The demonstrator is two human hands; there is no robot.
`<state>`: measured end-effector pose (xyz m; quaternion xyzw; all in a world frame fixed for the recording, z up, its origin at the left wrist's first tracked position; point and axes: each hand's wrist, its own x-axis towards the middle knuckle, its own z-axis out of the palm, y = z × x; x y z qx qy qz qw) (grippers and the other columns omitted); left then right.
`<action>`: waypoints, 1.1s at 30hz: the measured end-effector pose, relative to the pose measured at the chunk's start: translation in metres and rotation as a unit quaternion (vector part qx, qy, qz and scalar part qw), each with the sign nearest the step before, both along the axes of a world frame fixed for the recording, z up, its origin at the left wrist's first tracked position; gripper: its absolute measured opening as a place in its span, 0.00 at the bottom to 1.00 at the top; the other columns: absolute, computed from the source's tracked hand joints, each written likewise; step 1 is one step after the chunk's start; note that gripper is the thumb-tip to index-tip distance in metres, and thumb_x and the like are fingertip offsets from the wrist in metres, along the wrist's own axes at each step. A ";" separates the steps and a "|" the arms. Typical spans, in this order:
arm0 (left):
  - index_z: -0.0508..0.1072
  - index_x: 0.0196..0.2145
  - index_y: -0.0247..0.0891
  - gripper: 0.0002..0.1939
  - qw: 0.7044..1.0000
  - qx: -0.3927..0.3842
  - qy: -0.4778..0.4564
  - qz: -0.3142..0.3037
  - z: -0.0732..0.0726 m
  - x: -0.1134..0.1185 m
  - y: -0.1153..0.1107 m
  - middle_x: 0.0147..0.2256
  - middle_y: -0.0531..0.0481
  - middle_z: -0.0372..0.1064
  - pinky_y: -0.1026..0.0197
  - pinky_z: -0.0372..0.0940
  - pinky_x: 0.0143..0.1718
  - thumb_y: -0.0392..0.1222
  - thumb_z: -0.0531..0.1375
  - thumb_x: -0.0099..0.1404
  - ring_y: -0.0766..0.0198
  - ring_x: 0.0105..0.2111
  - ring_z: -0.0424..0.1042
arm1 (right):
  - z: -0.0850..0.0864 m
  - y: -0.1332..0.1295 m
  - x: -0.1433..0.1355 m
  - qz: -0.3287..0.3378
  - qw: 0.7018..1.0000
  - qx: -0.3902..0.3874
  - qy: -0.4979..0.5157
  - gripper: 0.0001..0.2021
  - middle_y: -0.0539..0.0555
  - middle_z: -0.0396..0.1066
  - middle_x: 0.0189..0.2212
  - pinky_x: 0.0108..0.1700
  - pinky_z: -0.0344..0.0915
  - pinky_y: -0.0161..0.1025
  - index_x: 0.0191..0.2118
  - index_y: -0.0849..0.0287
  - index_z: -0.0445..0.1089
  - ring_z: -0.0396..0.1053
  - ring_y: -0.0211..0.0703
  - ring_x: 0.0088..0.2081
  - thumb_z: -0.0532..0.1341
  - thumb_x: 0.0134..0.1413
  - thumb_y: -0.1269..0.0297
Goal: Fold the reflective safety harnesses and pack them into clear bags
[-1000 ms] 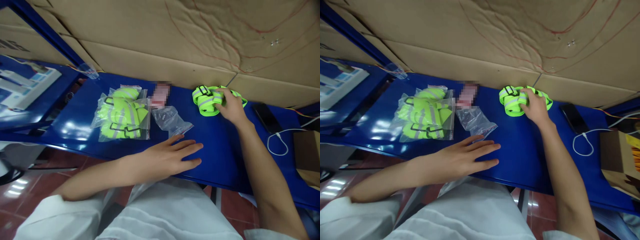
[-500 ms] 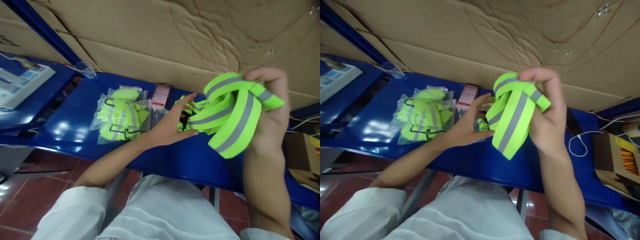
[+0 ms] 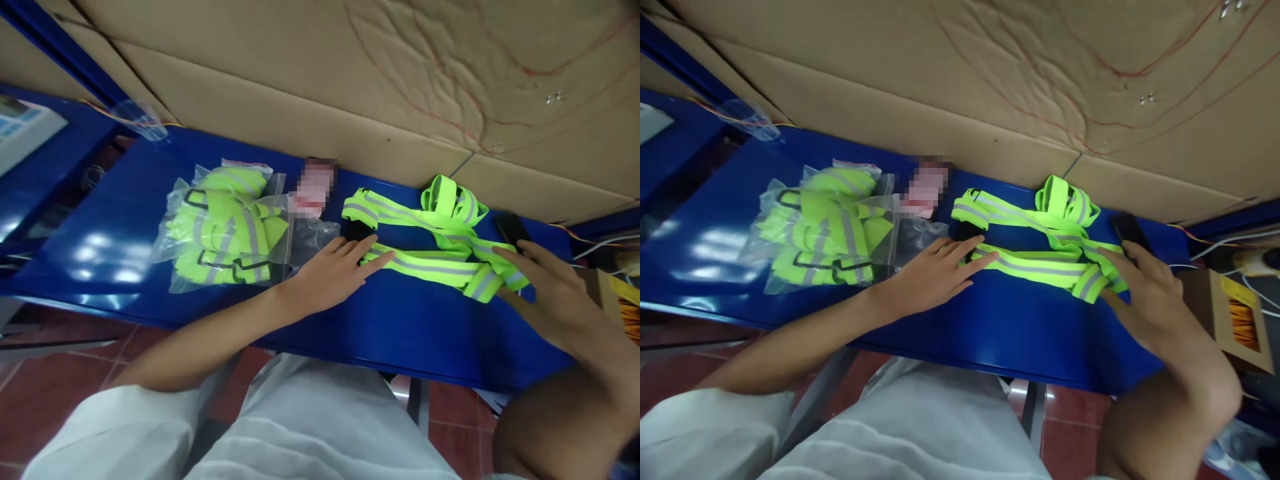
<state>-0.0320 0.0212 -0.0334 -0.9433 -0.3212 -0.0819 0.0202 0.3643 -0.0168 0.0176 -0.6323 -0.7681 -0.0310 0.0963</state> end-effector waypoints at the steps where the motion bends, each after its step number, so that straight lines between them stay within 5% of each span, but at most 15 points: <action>1: 0.59 0.71 0.41 0.29 1.000 0.003 0.000 0.002 -0.001 0.000 0.001 0.68 0.32 0.59 0.47 0.64 0.58 0.37 0.57 0.75 0.46 0.58 0.73 | 0.004 -0.005 -0.011 0.018 1.000 -0.010 0.004 0.29 0.64 0.64 0.68 0.58 0.65 0.79 0.66 0.40 0.68 0.65 0.79 0.66 0.61 0.58 0.53; 5: 0.70 0.61 0.38 0.18 0.999 -0.004 -0.012 -0.032 -0.005 0.000 0.005 0.59 0.37 0.68 0.48 0.66 0.53 0.36 0.56 0.75 0.48 0.51 0.76 | 0.006 -0.004 -0.098 0.174 0.968 -0.088 0.157 0.19 0.53 0.63 0.69 0.68 0.65 0.59 0.62 0.41 0.70 0.63 0.55 0.70 0.58 0.69 0.58; 10: 0.72 0.57 0.34 0.17 0.989 -0.050 -0.104 -0.094 -0.001 -0.004 0.005 0.58 0.39 0.69 0.53 0.69 0.52 0.45 0.56 0.77 0.55 0.51 0.76 | -0.046 0.021 -0.167 0.177 0.966 -0.103 0.160 0.19 0.63 0.72 0.61 0.61 0.68 0.58 0.63 0.56 0.67 0.70 0.58 0.63 0.53 0.75 0.56; 13: 0.75 0.50 0.35 0.12 0.996 -0.029 -0.066 -0.046 0.001 -0.008 0.009 0.49 0.43 0.74 0.53 0.68 0.45 0.38 0.53 0.77 0.57 0.42 0.77 | -0.065 0.026 -0.158 0.179 0.964 -0.128 0.151 0.21 0.63 0.73 0.58 0.57 0.69 0.58 0.62 0.55 0.69 0.72 0.60 0.59 0.59 0.70 0.52; 18: 0.74 0.52 0.35 0.12 0.999 -0.014 -0.027 -0.009 0.002 -0.008 0.012 0.48 0.43 0.74 0.54 0.65 0.43 0.35 0.56 0.75 0.56 0.40 0.77 | -0.056 0.031 -0.117 0.228 0.933 -0.183 0.211 0.13 0.57 0.77 0.49 0.50 0.70 0.51 0.54 0.50 0.75 0.75 0.51 0.49 0.58 0.70 0.62; 23: 0.70 0.59 0.37 0.17 0.999 -0.029 -0.029 -0.015 0.002 -0.004 0.005 0.53 0.41 0.74 0.53 0.63 0.44 0.34 0.53 0.76 0.55 0.42 0.77 | -0.046 0.034 -0.105 0.137 0.981 -0.020 0.134 0.17 0.55 0.79 0.41 0.50 0.61 0.55 0.33 0.54 0.77 0.73 0.53 0.47 0.53 0.60 0.78; 26: 0.70 0.59 0.36 0.18 0.992 -0.099 -0.054 -0.049 0.001 -0.004 0.002 0.47 0.43 0.78 0.53 0.62 0.47 0.31 0.51 0.76 0.55 0.45 0.78 | -0.046 0.027 -0.121 0.088 0.990 0.029 0.108 0.17 0.55 0.79 0.45 0.53 0.59 0.54 0.40 0.55 0.77 0.73 0.55 0.51 0.52 0.62 0.78; 29: 0.67 0.63 0.38 0.24 0.971 -0.173 -0.095 -0.135 -0.003 -0.003 -0.001 0.52 0.45 0.78 0.54 0.62 0.53 0.26 0.52 0.73 0.58 0.52 0.76 | -0.050 0.016 -0.144 0.089 0.990 -0.010 0.110 0.11 0.55 0.80 0.48 0.57 0.58 0.54 0.51 0.55 0.74 0.75 0.54 0.52 0.55 0.70 0.66; 33: 0.73 0.54 0.36 0.17 0.976 -0.138 -0.079 -0.149 -0.005 0.000 -0.004 0.46 0.46 0.80 0.53 0.65 0.49 0.27 0.55 0.71 0.56 0.45 0.77 | -0.057 0.007 -0.161 0.089 0.994 -0.051 0.041 0.25 0.66 0.73 0.57 0.62 0.56 0.59 0.63 0.61 0.64 0.72 0.64 0.56 0.62 0.67 0.53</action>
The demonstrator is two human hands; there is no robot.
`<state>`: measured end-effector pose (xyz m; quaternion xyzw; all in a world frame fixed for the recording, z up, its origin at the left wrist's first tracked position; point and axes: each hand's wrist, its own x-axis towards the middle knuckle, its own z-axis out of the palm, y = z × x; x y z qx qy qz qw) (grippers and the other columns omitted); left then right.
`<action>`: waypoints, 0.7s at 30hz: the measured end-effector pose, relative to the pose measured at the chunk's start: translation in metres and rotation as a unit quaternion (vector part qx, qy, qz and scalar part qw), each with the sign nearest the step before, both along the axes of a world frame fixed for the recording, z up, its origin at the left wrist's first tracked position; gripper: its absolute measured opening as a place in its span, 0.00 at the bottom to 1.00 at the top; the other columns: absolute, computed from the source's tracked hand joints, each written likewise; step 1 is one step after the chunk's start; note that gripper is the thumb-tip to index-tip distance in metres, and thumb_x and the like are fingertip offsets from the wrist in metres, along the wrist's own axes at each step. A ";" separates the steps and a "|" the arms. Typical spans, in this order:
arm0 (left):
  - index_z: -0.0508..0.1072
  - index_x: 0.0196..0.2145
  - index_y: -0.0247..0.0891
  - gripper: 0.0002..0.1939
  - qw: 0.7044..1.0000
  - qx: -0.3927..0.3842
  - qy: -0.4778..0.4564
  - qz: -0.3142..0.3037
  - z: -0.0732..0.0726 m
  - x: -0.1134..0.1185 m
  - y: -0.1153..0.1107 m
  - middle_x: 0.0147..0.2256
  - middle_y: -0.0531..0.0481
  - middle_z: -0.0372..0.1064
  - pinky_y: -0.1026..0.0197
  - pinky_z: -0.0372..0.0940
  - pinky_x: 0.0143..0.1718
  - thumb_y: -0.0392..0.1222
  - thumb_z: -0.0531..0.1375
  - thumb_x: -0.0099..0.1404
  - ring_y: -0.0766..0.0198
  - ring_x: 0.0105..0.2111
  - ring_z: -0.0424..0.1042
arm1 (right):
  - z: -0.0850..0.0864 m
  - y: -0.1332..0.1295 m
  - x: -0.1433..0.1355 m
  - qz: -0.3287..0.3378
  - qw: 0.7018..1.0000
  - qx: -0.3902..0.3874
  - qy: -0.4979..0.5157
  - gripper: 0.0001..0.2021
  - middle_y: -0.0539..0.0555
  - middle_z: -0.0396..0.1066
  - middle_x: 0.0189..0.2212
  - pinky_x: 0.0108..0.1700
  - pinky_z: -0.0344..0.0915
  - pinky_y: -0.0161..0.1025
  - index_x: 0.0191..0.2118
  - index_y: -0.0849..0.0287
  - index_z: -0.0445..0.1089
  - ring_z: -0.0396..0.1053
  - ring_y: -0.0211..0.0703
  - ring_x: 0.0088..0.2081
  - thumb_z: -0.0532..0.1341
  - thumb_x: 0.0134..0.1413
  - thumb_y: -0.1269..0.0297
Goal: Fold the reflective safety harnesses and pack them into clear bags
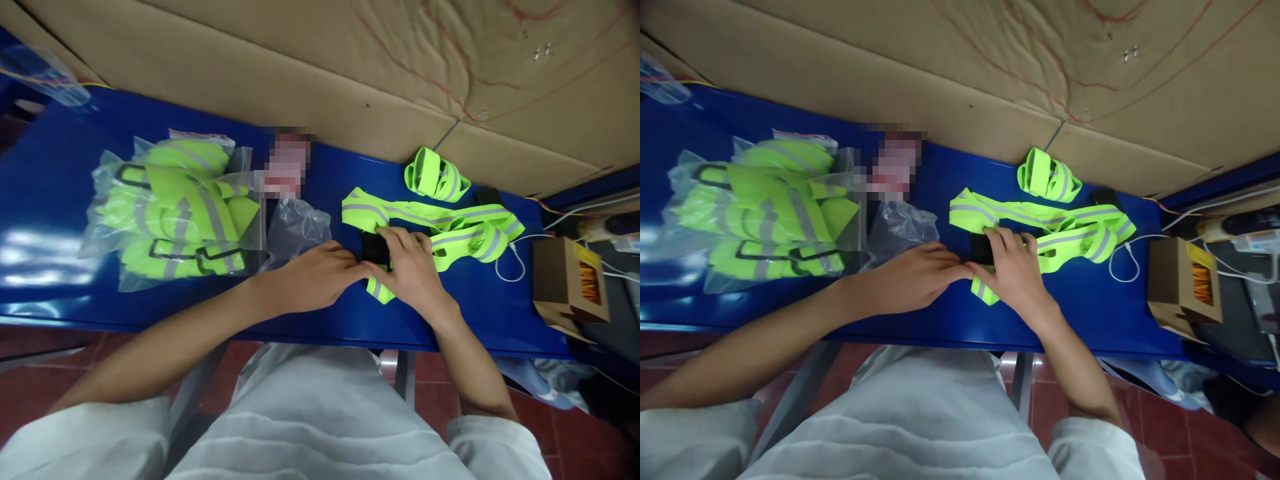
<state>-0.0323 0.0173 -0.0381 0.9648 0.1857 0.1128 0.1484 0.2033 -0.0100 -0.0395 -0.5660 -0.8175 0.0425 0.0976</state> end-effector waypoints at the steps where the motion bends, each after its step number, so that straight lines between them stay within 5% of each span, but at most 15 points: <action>1: 0.75 0.50 0.35 0.13 1.000 0.022 0.004 0.014 0.000 0.001 0.000 0.42 0.46 0.79 0.53 0.66 0.48 0.28 0.55 0.72 0.55 0.43 0.77 | -0.001 0.000 -0.001 0.004 1.000 -0.003 -0.008 0.27 0.67 0.71 0.58 0.62 0.56 0.60 0.64 0.61 0.62 0.71 0.66 0.57 0.63 0.66 0.54; 9: 0.72 0.58 0.37 0.17 0.980 0.164 -0.048 0.103 -0.001 0.005 0.003 0.61 0.37 0.68 0.44 0.64 0.60 0.34 0.59 0.73 0.45 0.62 0.67 | 0.004 -0.001 0.006 0.149 0.982 0.024 0.110 0.26 0.62 0.67 0.53 0.60 0.60 0.59 0.56 0.54 0.56 0.69 0.60 0.57 0.67 0.57 0.67; 21: 0.73 0.54 0.39 0.13 0.974 0.172 -0.086 0.117 0.000 0.004 0.004 0.60 0.38 0.70 0.45 0.64 0.62 0.37 0.59 0.74 0.48 0.62 0.67 | 0.012 -0.004 0.007 0.192 0.956 0.013 0.223 0.34 0.64 0.57 0.58 0.61 0.69 0.61 0.59 0.50 0.52 0.63 0.60 0.63 0.69 0.51 0.71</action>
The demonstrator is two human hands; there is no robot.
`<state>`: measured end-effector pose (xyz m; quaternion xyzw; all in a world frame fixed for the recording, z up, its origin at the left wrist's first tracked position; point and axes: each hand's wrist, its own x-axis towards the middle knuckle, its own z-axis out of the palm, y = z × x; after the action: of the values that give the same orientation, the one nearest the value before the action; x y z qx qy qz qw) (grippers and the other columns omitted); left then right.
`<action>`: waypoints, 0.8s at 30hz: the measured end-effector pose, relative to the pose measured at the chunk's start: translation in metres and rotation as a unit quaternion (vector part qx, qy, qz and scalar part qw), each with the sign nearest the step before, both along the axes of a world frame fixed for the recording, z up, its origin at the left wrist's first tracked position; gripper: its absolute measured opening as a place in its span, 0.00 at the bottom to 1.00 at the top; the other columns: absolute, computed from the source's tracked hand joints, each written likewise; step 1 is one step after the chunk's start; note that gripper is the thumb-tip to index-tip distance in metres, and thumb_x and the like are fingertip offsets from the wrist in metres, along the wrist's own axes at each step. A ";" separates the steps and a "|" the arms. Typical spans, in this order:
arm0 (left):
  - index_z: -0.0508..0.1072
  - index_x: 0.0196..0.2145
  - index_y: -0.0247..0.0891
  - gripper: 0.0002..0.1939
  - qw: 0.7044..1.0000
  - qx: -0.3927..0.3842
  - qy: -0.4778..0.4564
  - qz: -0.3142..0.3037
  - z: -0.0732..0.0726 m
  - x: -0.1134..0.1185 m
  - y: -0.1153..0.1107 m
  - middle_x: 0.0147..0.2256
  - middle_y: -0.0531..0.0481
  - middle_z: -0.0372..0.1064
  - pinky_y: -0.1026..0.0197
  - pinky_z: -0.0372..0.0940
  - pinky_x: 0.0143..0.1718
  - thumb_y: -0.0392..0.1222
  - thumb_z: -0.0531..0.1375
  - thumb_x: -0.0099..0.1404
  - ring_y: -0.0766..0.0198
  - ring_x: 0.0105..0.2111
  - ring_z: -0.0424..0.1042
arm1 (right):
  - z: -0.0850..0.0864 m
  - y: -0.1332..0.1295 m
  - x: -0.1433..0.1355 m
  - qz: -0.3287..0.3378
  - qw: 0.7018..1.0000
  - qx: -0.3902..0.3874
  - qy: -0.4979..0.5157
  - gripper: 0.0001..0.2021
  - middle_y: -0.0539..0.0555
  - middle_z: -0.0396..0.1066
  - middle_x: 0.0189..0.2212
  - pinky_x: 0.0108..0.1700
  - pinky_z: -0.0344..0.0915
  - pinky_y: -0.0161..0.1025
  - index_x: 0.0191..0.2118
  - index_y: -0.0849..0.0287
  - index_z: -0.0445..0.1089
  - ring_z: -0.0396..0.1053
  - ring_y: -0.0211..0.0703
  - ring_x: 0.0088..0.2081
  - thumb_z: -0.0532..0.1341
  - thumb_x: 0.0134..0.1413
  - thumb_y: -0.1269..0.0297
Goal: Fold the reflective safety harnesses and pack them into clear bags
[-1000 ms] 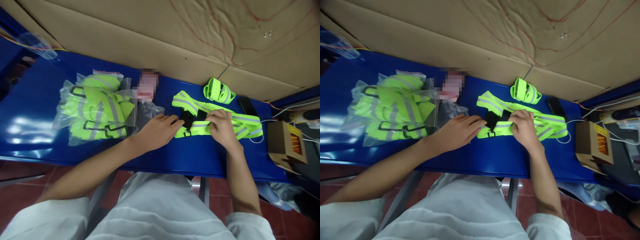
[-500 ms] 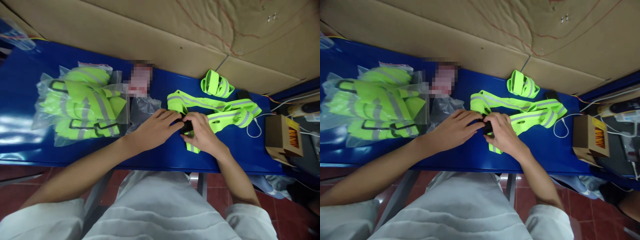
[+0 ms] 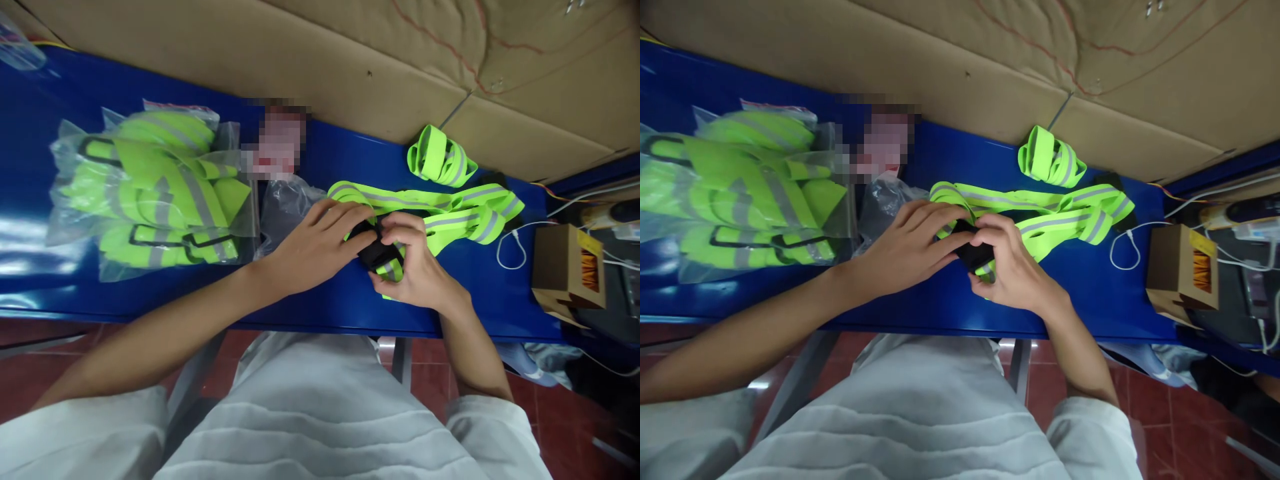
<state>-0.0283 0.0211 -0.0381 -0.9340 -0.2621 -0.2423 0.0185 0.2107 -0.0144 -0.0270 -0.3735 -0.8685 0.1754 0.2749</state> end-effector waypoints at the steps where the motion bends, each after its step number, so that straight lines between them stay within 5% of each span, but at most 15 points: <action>1: 0.73 0.55 0.39 0.13 1.000 -0.005 0.003 -0.001 0.000 0.000 0.001 0.61 0.38 0.69 0.44 0.63 0.62 0.37 0.58 0.74 0.47 0.62 0.67 | 0.000 0.000 0.000 0.004 1.000 -0.002 0.005 0.34 0.64 0.57 0.58 0.61 0.69 0.61 0.59 0.49 0.52 0.63 0.60 0.63 0.69 0.51 0.71; 16: 0.75 0.48 0.39 0.11 0.998 -0.053 -0.032 0.034 -0.008 0.003 -0.001 0.59 0.40 0.71 0.38 0.57 0.62 0.35 0.61 0.69 0.45 0.60 0.68 | 0.004 -0.007 -0.002 0.021 0.999 -0.020 -0.025 0.27 0.62 0.62 0.57 0.58 0.71 0.60 0.55 0.50 0.55 0.66 0.58 0.59 0.65 0.54 0.74; 24: 0.72 0.49 0.39 0.14 0.957 -0.166 -0.234 0.035 0.022 -0.008 0.010 0.52 0.43 0.73 0.48 0.66 0.57 0.44 0.67 0.69 0.54 0.55 0.73 | 0.030 -0.007 0.040 -0.107 0.982 -0.006 0.157 0.24 0.60 0.71 0.55 0.56 0.71 0.56 0.55 0.51 0.58 0.72 0.55 0.59 0.67 0.57 0.67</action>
<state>-0.0366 0.0307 -0.0166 -0.8314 -0.3282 -0.4063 -0.1897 0.2511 -0.0213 0.0033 -0.4342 -0.7683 0.2065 0.4226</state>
